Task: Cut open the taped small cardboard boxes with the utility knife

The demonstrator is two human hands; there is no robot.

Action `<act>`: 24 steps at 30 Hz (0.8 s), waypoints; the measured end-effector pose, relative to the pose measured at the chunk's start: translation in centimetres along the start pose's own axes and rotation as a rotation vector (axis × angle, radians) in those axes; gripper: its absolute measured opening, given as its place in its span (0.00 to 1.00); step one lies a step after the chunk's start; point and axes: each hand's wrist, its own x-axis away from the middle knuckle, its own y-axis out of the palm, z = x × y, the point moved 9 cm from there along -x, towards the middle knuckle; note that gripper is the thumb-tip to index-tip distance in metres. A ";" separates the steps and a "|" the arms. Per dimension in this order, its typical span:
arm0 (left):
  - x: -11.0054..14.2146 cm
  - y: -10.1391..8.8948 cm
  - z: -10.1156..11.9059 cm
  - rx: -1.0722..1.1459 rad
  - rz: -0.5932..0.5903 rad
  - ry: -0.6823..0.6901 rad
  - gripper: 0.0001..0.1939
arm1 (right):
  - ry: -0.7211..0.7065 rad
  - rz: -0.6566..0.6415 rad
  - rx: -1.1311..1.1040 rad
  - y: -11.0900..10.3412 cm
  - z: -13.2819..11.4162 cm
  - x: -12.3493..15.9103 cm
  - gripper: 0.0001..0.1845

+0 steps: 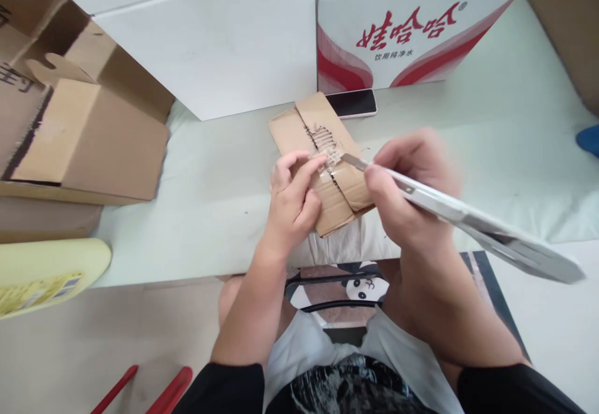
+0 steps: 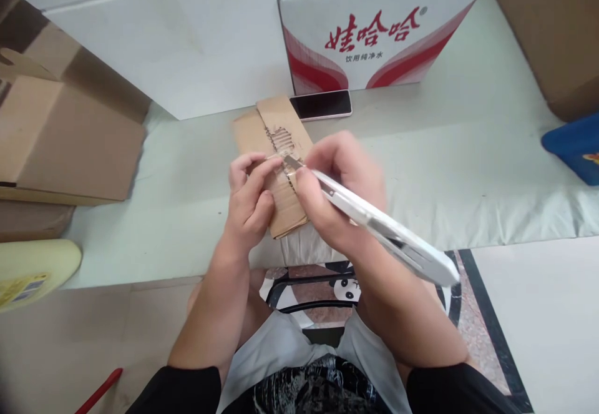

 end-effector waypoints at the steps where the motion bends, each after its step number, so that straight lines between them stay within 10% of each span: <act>1: 0.0 0.0 0.0 0.002 0.005 0.000 0.23 | 0.008 -0.045 0.003 0.4 -0.1 0.0 0.08; 24: -0.1 0.1 0.2 0.002 0.004 -0.058 0.22 | 0.077 -0.141 0.222 1.9 1.6 -0.1 0.07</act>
